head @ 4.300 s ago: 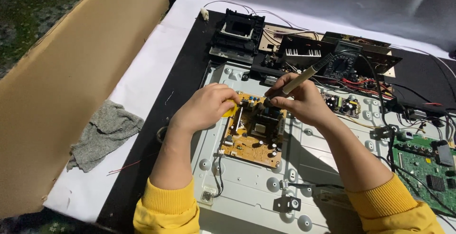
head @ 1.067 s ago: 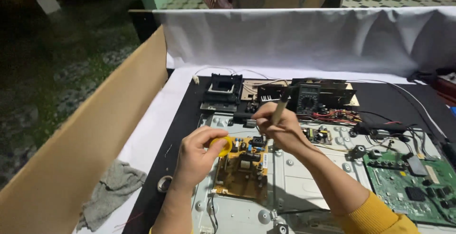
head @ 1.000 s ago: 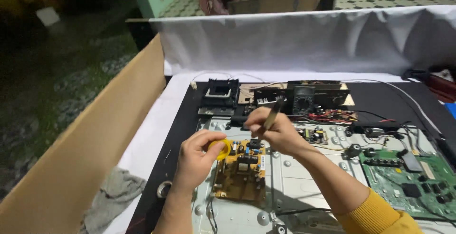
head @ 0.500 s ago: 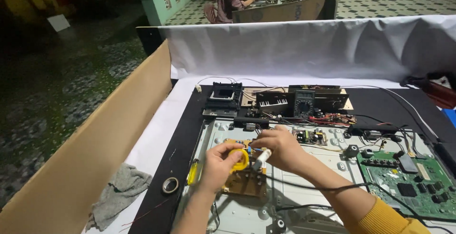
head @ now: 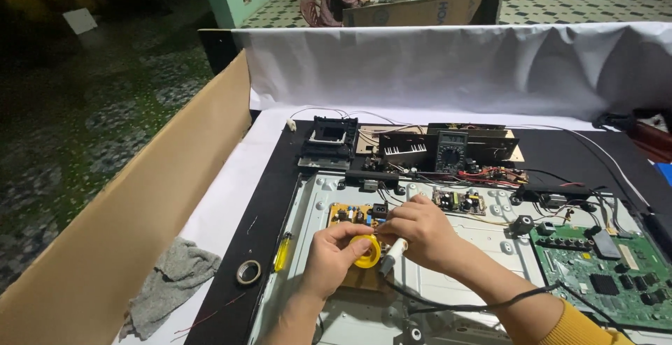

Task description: Soldering and repairing components on an electronic power board inside a TV chassis.

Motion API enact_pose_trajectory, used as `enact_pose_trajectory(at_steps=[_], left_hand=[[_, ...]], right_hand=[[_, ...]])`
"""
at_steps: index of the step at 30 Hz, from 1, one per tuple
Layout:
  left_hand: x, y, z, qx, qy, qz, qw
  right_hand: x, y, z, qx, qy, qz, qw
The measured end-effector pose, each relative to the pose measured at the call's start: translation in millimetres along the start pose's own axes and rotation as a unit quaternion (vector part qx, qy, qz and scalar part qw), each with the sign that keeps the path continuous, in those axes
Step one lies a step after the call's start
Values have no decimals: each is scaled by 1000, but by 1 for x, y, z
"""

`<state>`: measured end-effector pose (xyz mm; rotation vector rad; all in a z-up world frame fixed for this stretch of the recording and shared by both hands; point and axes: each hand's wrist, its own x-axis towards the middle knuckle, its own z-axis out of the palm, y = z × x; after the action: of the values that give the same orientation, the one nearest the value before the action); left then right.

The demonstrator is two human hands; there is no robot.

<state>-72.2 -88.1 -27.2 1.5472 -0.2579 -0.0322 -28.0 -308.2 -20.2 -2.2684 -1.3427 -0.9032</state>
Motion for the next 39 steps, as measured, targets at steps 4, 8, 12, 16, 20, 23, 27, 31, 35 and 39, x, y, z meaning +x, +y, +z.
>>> enact_pose_trajectory(at_steps=[4,8,12,16,20,23,27,31,35,39], left_hand=[[-1,-6,-2,-11,-1,40,999],[2,-11,-8,-30,-6,50,998],[1,-3,-18,-53,13,23,998],[-4,10,-35,-60,44,-38,997],[-3,-8,-51,-28,8,18,999],[-3,-14,-56,-16,8,11,1000],[-3,-8,-62,-24,11,-1,1000],[2,-23,-78,-5,61,103,993],[-13,9,-92,119,66,138,981],[-24,20,-98,250,21,196,948]], right_hand=[[3,-2,-9,2,11,4,1000],[4,0,-14,-3,-3,19,1000],[0,9,-15,39,-14,35,999],[-1,10,-12,58,-20,36,997],[0,3,-5,56,-21,28,998],[-4,6,0,69,-35,35,996],[-8,13,3,112,-32,106,987],[-17,23,-17,160,-69,187,967],[-30,30,-25,139,4,249,958],[-7,10,-34,211,27,323,922]])
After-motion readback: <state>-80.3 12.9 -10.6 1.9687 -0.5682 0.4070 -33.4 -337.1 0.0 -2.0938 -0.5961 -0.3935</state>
